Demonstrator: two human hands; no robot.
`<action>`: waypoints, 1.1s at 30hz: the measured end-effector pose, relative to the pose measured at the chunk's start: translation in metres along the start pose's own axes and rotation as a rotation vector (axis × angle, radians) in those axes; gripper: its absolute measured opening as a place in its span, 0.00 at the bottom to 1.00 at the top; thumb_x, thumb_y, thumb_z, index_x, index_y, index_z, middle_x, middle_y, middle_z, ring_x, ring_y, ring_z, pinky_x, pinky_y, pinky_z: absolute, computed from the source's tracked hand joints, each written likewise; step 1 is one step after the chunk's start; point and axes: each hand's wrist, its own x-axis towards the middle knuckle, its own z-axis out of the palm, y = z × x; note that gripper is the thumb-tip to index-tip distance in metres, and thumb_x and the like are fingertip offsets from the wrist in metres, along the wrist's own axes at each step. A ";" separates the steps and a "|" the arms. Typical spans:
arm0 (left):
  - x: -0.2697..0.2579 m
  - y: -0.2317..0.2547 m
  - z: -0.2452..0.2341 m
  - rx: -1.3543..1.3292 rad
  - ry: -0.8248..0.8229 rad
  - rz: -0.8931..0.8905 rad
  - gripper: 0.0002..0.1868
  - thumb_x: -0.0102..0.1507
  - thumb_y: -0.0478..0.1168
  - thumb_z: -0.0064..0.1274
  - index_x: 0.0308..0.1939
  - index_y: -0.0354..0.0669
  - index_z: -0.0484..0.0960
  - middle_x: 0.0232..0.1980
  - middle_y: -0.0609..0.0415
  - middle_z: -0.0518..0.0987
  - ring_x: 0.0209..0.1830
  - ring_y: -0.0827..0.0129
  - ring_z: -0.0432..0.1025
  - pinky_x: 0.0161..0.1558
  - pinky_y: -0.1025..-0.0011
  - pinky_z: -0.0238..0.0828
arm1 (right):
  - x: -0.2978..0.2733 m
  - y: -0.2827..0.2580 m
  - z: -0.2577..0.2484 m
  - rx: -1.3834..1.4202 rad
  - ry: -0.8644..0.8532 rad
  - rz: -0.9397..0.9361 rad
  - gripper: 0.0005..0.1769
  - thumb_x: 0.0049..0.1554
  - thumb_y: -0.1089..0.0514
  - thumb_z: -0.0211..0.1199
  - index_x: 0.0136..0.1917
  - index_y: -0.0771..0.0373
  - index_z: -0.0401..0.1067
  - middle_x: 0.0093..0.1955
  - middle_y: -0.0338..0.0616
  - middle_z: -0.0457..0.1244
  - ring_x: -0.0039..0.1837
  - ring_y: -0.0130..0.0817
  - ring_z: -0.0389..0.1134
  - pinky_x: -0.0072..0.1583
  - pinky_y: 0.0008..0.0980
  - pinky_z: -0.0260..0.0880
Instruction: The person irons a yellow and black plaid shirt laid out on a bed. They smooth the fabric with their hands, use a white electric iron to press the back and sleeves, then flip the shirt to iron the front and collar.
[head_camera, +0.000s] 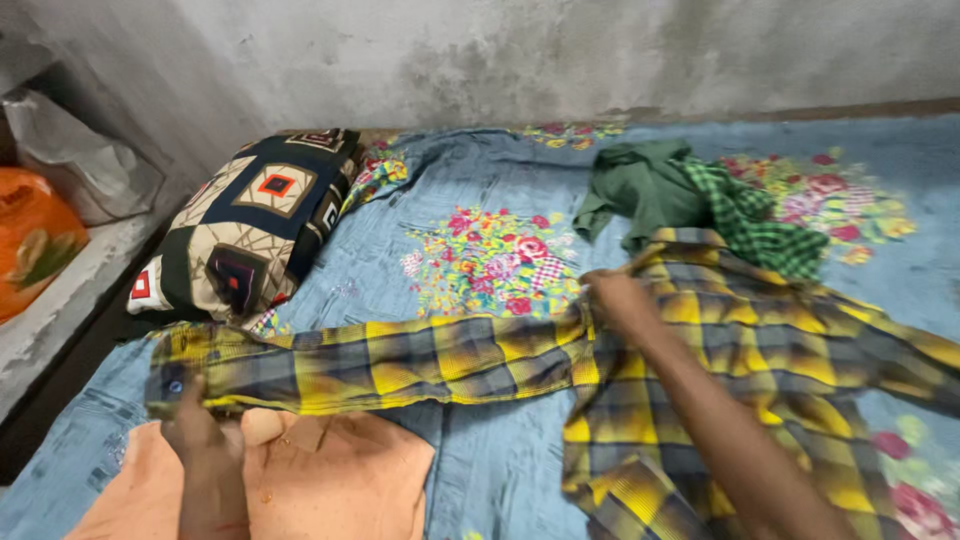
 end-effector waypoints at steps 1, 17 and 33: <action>0.025 -0.003 -0.005 -0.009 -0.021 -0.044 0.21 0.67 0.34 0.50 0.65 0.43 0.73 0.60 0.52 0.78 0.56 0.60 0.77 0.51 0.56 0.79 | 0.009 0.018 0.009 -0.028 0.052 -0.048 0.23 0.51 0.59 0.59 0.61 0.57 0.74 0.60 0.55 0.68 0.55 0.56 0.71 0.55 0.51 0.72; 0.156 -0.116 0.044 0.092 -0.030 -0.231 0.29 0.59 0.32 0.51 0.65 0.44 0.65 0.59 0.47 0.75 0.53 0.55 0.77 0.53 0.53 0.78 | 0.058 0.025 0.044 0.133 0.232 0.153 0.33 0.55 0.50 0.68 0.69 0.67 0.66 0.66 0.71 0.54 0.53 0.66 0.67 0.52 0.55 0.71; 0.102 -0.126 0.023 1.502 0.122 1.067 0.34 0.64 0.42 0.61 0.66 0.22 0.66 0.68 0.16 0.67 0.66 0.32 0.63 0.64 0.52 0.63 | 0.015 -0.038 0.082 -0.203 -0.200 -0.123 0.37 0.60 0.29 0.43 0.79 0.41 0.52 0.84 0.44 0.40 0.83 0.53 0.39 0.71 0.72 0.43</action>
